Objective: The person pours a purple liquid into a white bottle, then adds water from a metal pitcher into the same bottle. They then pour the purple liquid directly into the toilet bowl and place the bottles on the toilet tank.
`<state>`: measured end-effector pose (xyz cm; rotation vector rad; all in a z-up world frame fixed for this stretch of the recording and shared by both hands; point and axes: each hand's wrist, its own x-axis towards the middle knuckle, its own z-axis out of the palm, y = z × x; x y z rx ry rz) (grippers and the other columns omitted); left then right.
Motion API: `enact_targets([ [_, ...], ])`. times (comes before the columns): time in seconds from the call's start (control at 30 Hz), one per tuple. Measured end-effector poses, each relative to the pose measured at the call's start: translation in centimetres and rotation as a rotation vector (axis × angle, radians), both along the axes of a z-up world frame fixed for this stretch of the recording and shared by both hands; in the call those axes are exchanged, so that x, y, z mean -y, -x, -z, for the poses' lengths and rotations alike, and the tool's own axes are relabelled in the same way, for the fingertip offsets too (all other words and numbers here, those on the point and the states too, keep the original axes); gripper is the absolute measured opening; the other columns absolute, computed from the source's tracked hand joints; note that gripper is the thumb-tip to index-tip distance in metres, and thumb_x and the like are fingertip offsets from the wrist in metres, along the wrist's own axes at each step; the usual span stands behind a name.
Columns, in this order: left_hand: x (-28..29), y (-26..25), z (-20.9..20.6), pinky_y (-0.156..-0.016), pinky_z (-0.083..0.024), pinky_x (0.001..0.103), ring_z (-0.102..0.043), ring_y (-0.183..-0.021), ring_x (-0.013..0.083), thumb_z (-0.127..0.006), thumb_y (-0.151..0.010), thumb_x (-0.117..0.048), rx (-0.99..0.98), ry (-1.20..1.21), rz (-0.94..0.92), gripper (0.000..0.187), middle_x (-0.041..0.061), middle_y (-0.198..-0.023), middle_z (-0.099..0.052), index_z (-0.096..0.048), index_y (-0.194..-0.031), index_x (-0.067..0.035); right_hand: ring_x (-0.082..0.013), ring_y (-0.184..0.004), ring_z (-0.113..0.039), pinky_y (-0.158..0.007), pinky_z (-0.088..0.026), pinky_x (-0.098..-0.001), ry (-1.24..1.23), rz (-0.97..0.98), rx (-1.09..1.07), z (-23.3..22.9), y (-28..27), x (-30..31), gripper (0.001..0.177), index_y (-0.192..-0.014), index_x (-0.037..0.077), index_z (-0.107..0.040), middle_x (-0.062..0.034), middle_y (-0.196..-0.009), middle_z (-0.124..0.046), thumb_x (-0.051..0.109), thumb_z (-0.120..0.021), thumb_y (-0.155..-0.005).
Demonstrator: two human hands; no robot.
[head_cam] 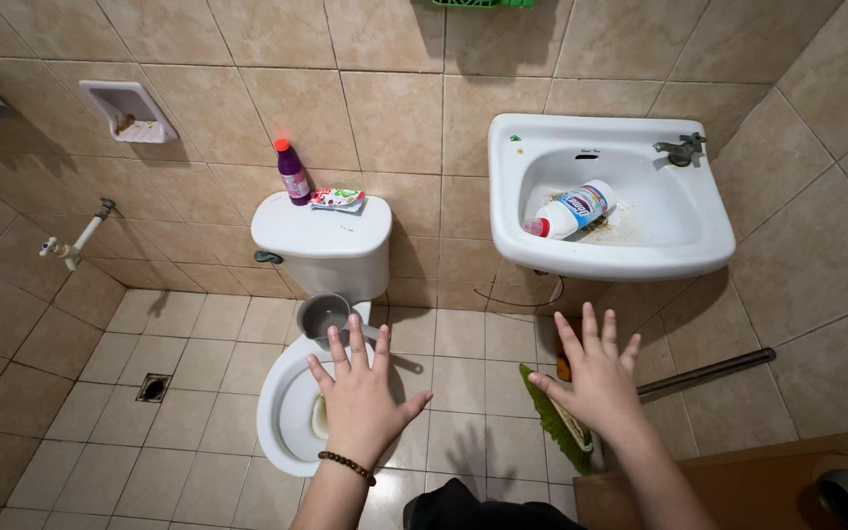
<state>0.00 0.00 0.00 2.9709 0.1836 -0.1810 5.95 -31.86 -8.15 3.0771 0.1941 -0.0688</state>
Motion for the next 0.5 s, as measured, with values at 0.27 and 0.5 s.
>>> enact_targets([
  [0.27, 0.1, 0.0, 1.2, -0.114, -0.005, 0.073, -0.002, -0.151, 0.0432, -0.077, -0.07, -0.067, 0.054, 0.006, 0.031, 0.112, 0.018, -0.17, -0.009, -0.029, -0.16, -0.02, -0.0463, -0.151, -0.005, -0.11, -0.006, -0.0754, -0.083, -0.029, 0.086, 0.1, 0.4, -0.1, 0.108, -0.162, 0.027, -0.025, -0.0228, -0.165, -0.011, 0.083, -0.055, -0.075],
  [0.5, 0.0, -0.3, 2.4, -0.113, -0.009, 0.074, -0.006, -0.151, 0.0429, -0.077, -0.073, -0.062, 0.085, -0.041, 0.026, 0.106, 0.018, -0.171, -0.009, -0.031, -0.159, -0.021, -0.0466, -0.151, -0.005, -0.11, -0.005, -0.0756, -0.099, -0.041, 0.085, 0.8, 0.1, 0.2, 0.107, -0.162, 0.025, -0.025, -0.0246, -0.168, -0.011, 0.083, -0.054, -0.076],
])
